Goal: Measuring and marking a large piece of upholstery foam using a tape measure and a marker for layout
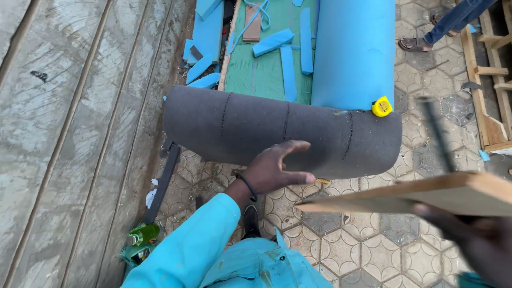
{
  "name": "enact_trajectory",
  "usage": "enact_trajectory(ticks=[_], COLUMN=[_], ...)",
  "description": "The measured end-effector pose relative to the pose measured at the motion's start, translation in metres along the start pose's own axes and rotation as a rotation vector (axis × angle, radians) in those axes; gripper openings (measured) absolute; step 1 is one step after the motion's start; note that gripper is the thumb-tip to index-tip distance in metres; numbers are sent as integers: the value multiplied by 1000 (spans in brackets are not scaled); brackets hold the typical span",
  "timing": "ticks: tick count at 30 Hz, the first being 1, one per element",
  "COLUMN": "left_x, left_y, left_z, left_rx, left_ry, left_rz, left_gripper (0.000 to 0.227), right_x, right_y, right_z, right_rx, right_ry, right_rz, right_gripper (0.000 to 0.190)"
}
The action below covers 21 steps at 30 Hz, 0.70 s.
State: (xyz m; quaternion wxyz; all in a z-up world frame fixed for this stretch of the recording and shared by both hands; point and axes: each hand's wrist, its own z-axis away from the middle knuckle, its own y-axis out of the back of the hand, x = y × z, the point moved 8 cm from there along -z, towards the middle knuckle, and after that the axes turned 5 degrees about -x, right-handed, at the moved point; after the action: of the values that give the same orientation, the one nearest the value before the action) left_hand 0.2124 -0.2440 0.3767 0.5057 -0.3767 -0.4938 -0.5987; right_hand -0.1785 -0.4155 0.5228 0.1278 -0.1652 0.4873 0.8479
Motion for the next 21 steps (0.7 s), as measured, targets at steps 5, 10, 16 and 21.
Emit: enact_trajectory(ticks=[5, 10, 16, 21], left_x=[-20, -44, -104, -133], left_y=[-53, -43, 0, 34], left_z=[7, 16, 27, 19], left_rx=[-43, 357, 622, 599], left_ry=[28, -57, -97, -67], left_rz=[-213, -238, -213, -177], left_gripper=[122, 70, 69, 66], right_x=[-97, -149, -178, -114], right_y=[-127, -187, -196, -175], right_z=[19, 6, 25, 23], right_rx=[-208, -210, -267, -117], right_ry=[669, 878, 855, 690], right_rz=[-334, -254, -372, -450], right_gripper=[42, 58, 74, 60])
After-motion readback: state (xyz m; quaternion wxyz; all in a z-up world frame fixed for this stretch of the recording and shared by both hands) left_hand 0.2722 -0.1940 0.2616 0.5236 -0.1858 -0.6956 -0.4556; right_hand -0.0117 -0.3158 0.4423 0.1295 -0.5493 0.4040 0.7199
